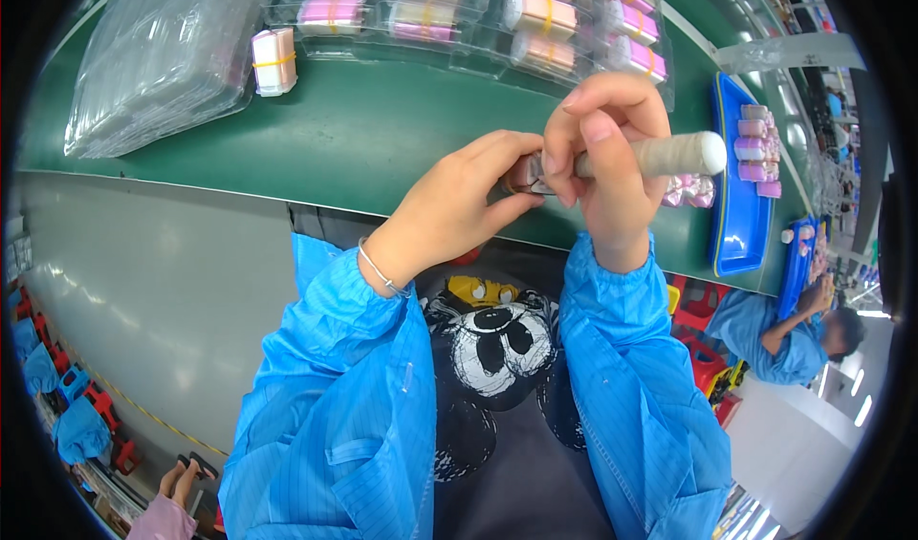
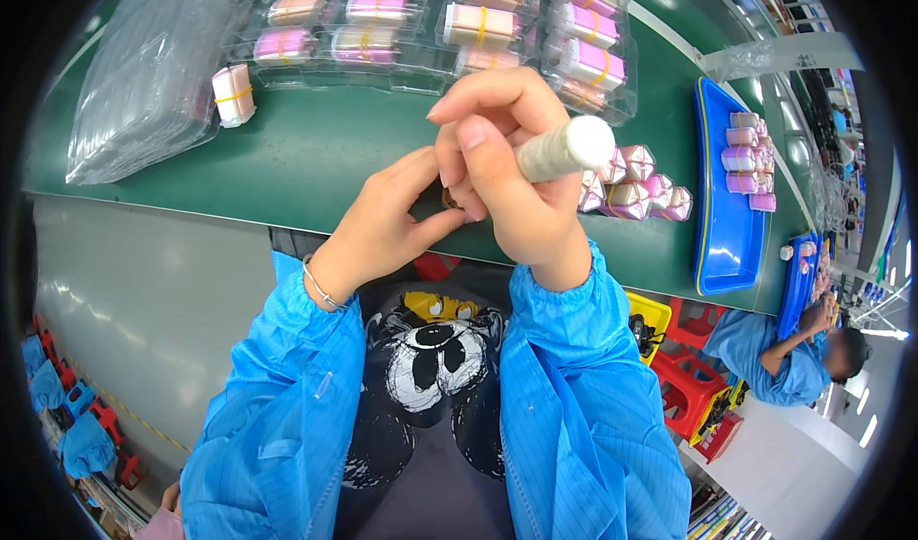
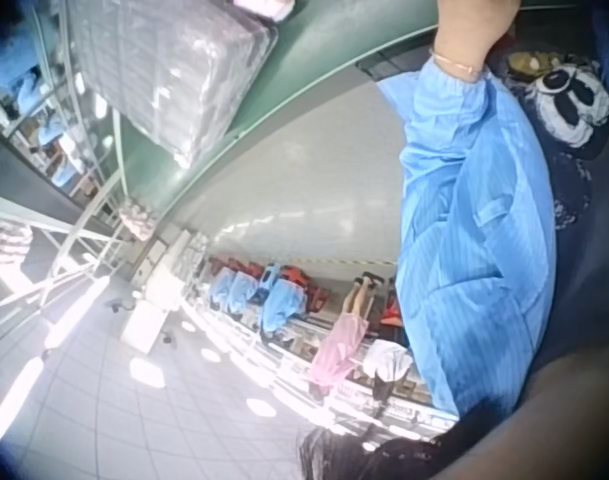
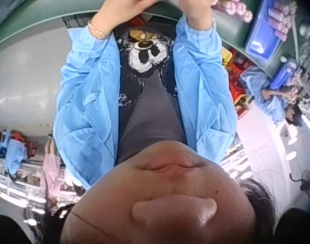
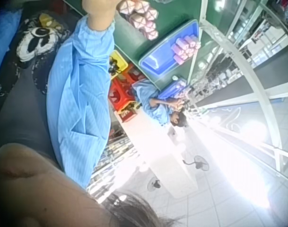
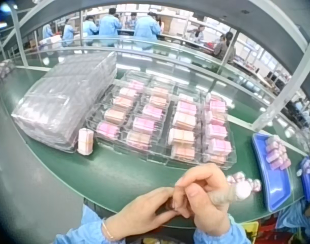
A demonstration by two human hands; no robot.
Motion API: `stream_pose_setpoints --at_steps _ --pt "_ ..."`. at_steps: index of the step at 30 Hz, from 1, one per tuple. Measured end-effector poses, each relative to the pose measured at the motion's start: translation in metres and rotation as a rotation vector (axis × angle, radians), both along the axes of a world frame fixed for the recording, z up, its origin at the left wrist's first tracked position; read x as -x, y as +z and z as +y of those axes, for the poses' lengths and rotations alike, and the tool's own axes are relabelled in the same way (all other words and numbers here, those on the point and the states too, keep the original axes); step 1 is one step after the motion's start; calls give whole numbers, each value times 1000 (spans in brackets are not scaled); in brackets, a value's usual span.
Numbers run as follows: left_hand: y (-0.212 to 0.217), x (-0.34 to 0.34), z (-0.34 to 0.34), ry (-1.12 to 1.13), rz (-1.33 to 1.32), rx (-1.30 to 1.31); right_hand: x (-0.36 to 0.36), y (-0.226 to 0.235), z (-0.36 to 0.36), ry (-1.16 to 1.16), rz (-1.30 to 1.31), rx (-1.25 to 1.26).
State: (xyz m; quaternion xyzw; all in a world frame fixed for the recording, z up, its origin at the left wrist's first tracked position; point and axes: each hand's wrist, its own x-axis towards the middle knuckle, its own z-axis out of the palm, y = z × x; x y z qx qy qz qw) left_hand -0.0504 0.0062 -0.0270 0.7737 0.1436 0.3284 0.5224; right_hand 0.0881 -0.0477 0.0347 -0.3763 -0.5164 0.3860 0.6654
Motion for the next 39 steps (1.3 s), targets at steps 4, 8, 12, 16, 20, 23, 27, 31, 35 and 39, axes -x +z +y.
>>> stream_pose_setpoints --at_steps 4,8,12,16,20,23,27,31,35,39 --pt "0 -1 -2 19 -3 3 -3 -6 3 0 23 -27" --pt "0 0 -2 34 13 19 -2 -9 4 12 31 -36" --pt "-1 2 -4 44 12 -12 5 -7 4 13 -51 -41" --pt "-2 3 -3 31 39 19 3 -4 6 28 -38 20" --pt "2 1 -3 33 27 10 0 -6 1 34 8 28" --pt "0 1 -3 35 27 8 2 -8 3 23 9 -2" --pt "1 1 -1 17 64 8 1 -11 4 -7 29 -78" --pt "1 -5 -5 34 80 -24 -24 -1 -5 -56 237 -186" --pt "-5 2 -2 -52 143 164 -40 15 -36 -204 344 -136" --pt "-4 4 0 -97 -85 606 -37 13 -71 -329 317 228"
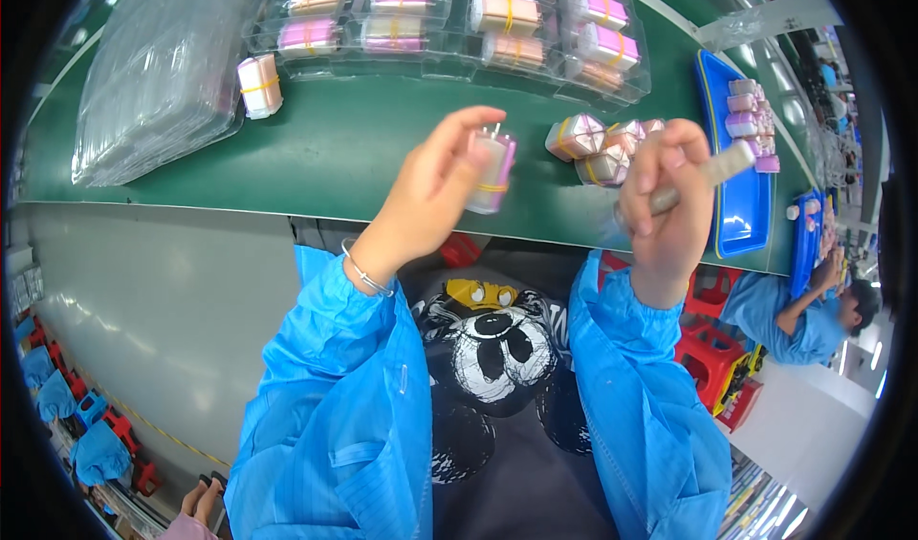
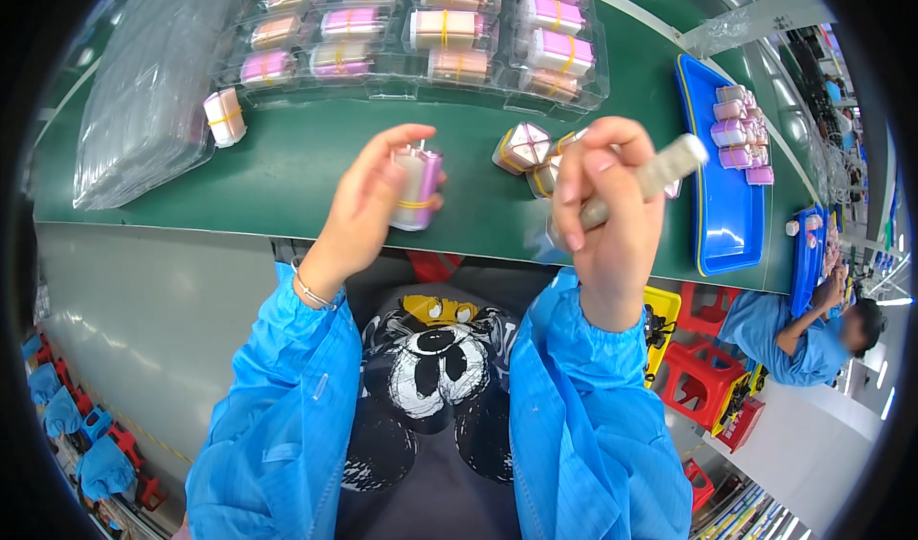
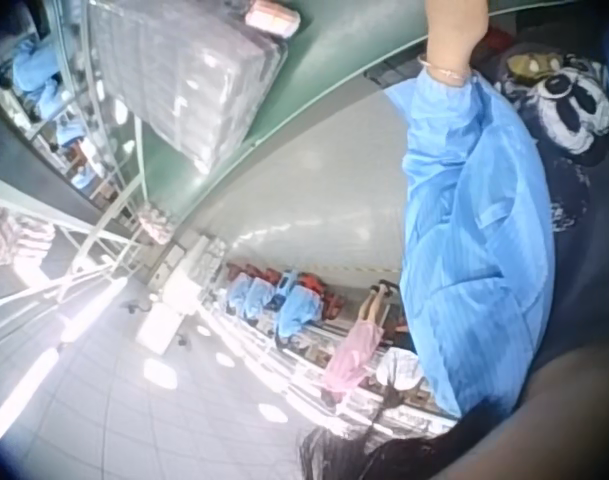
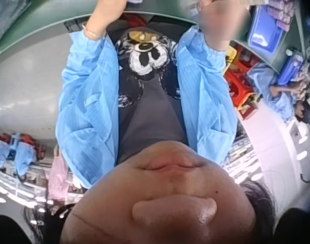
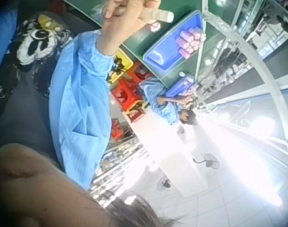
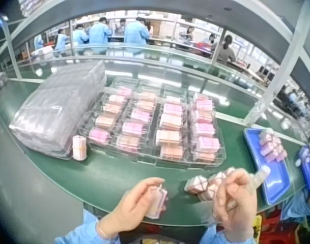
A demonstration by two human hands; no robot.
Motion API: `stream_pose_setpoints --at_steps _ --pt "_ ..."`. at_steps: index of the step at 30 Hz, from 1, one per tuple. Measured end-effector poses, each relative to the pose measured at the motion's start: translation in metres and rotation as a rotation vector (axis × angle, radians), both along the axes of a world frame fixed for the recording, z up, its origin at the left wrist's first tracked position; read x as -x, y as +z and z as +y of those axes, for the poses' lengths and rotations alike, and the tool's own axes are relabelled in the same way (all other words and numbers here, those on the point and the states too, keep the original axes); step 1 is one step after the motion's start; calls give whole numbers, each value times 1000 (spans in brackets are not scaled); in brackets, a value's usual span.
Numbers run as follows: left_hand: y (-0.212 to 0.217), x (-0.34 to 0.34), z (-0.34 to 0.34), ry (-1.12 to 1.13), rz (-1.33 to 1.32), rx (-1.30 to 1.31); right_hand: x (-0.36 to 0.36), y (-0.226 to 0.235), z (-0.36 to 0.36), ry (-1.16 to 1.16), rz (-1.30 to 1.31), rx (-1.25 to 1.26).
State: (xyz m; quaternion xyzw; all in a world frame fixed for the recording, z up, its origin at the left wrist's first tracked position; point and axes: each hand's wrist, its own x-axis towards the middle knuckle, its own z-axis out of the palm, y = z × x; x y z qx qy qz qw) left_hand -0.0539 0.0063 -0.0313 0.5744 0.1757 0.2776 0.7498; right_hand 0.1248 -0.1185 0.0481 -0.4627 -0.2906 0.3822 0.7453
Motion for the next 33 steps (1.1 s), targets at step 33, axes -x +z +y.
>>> stream_pose_setpoints --at_steps 33 --pt "2 67 63 1164 501 -1079 8 -18 -10 120 -440 382"
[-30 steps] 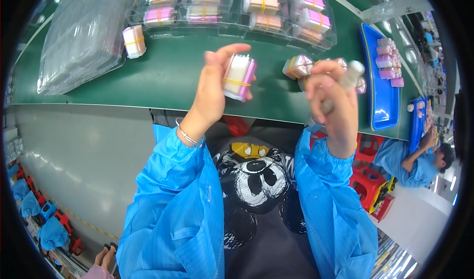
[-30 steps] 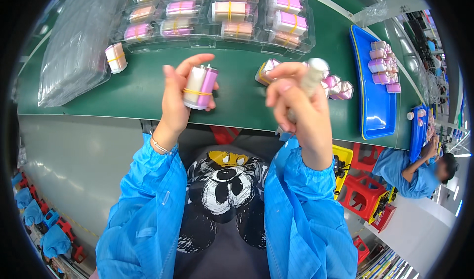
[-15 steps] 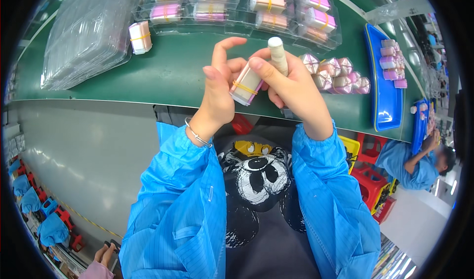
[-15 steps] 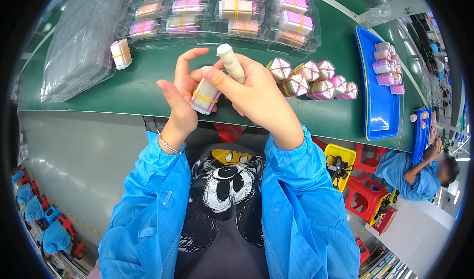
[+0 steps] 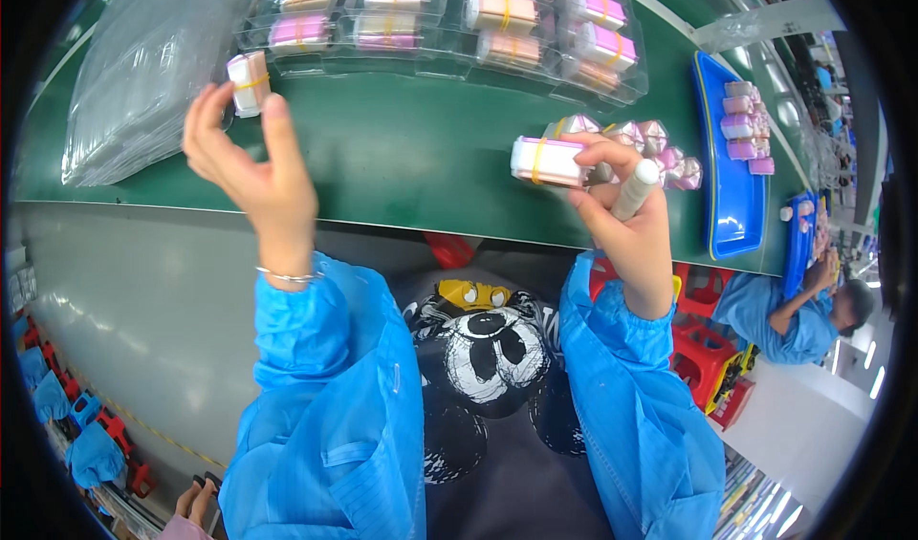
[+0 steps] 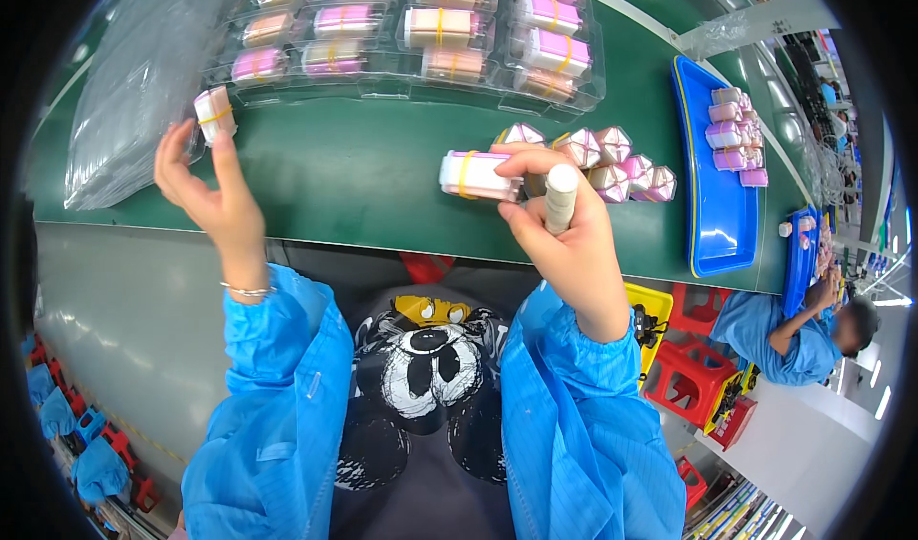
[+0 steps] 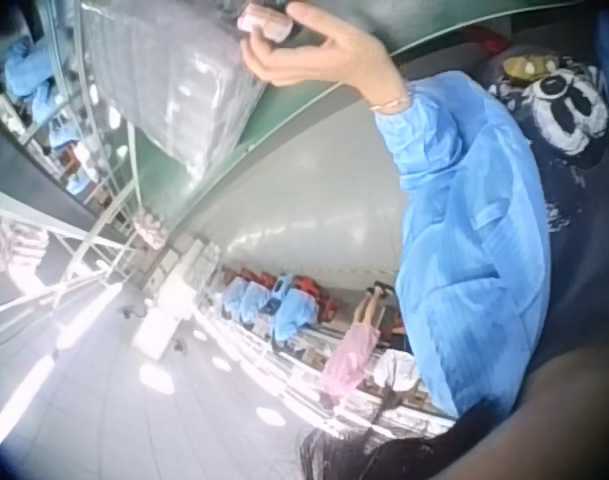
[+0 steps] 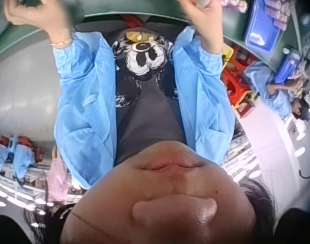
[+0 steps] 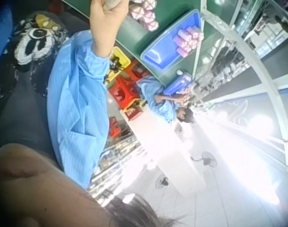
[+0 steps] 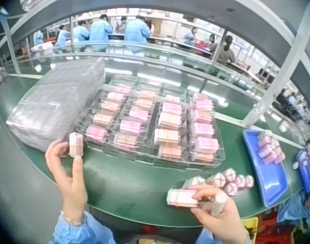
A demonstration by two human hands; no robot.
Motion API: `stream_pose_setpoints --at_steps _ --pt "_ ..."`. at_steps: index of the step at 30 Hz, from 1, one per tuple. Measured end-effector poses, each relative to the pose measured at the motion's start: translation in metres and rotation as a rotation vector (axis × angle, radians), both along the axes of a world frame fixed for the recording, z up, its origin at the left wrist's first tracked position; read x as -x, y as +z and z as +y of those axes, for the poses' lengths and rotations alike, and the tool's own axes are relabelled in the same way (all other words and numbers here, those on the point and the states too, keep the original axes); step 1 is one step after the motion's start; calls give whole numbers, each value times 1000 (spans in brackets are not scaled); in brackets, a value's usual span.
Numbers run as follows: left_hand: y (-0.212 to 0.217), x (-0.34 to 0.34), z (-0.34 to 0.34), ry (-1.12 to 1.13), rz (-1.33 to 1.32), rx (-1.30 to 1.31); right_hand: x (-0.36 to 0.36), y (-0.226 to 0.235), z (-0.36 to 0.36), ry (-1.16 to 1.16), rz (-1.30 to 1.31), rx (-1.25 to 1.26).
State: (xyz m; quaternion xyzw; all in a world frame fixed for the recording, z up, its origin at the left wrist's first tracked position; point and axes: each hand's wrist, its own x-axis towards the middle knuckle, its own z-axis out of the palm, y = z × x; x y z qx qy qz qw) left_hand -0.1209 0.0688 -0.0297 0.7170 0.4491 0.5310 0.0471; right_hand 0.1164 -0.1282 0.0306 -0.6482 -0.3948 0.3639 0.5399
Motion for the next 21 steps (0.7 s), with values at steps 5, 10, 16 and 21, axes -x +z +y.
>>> stream_pose_setpoints --at_steps 5,10,16,21 --pt "-1 10 15 106 245 -3 -19 -2 -1 165 -452 -58" --pt "-9 2 15 96 321 73 -14 15 2 237 -683 29" --pt "-3 -8 24 95 204 191 1 12 13 143 -860 132" --pt "3 -1 25 -18 124 283 2 16 14 67 -883 22"
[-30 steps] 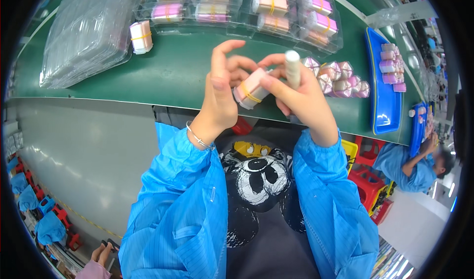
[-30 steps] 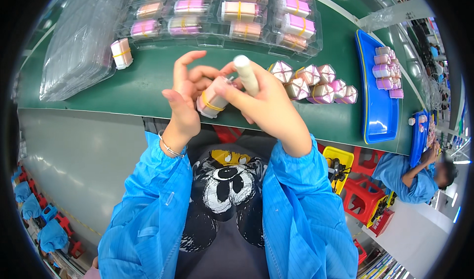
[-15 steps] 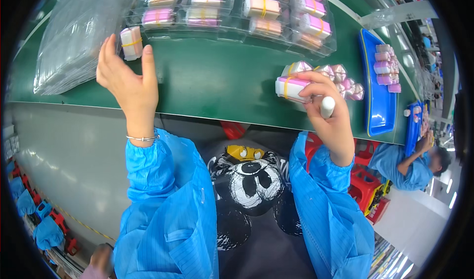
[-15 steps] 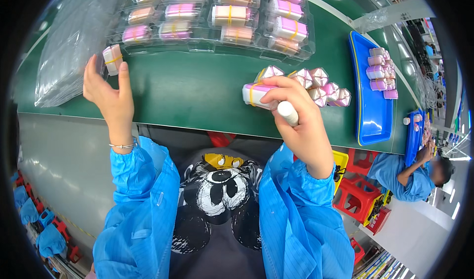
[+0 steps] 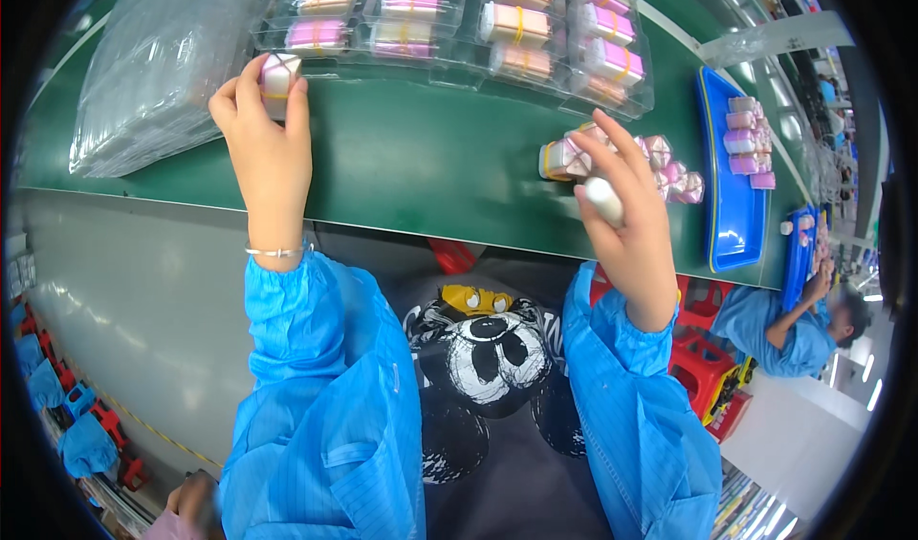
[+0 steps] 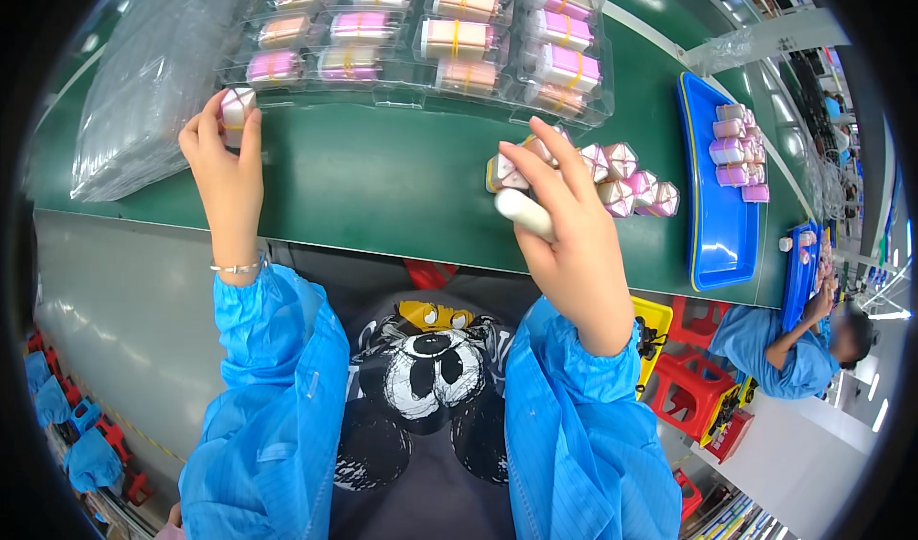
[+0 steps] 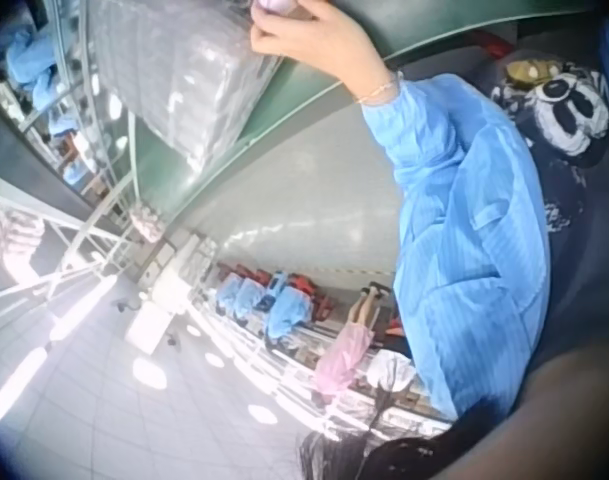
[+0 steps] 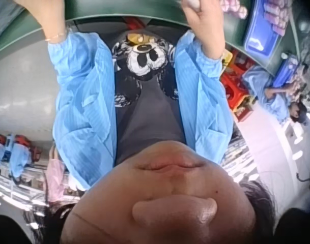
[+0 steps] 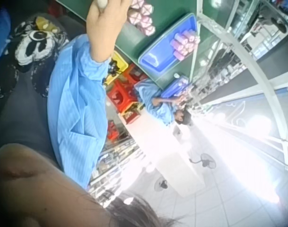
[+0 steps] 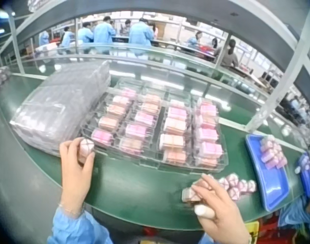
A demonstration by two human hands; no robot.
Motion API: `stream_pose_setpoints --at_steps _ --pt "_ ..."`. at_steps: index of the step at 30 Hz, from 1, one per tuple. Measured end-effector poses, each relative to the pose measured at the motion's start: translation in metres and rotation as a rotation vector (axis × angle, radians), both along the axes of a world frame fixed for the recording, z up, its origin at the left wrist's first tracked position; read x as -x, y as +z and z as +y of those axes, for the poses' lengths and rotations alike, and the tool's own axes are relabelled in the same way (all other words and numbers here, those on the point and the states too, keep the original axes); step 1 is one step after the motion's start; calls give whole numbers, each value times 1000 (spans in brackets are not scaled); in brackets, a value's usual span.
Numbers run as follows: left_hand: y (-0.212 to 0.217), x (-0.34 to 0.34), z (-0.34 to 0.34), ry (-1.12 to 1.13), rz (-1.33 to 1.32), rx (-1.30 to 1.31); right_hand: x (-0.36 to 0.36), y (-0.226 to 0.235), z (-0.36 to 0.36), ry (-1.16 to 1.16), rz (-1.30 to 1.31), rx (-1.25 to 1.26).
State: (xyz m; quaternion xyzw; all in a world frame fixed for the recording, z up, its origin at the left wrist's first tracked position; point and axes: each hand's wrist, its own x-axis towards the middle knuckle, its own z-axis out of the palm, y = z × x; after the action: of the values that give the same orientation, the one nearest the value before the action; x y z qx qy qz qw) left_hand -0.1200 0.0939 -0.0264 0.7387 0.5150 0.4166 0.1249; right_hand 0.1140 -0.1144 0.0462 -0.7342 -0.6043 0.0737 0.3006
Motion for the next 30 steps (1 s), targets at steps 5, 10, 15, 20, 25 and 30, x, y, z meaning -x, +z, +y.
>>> stream_pose_setpoints --at_steps 5,10,15,20,25,30 --pt "4 -13 -38 -386 -517 221 3 5 -3 14 495 -234" --pt "8 -42 -78 -709 -273 295 18 10 31 150 936 -672" --pt "3 -48 -82 -914 -198 467 32 6 57 303 1055 -717" --pt "4 -47 -78 -1003 -189 413 36 -5 63 384 1093 -595" --pt "4 -46 -77 -1049 -155 409 39 -5 67 437 1121 -514" --pt "0 -44 -76 -1076 -104 359 38 -3 66 499 1117 -366"
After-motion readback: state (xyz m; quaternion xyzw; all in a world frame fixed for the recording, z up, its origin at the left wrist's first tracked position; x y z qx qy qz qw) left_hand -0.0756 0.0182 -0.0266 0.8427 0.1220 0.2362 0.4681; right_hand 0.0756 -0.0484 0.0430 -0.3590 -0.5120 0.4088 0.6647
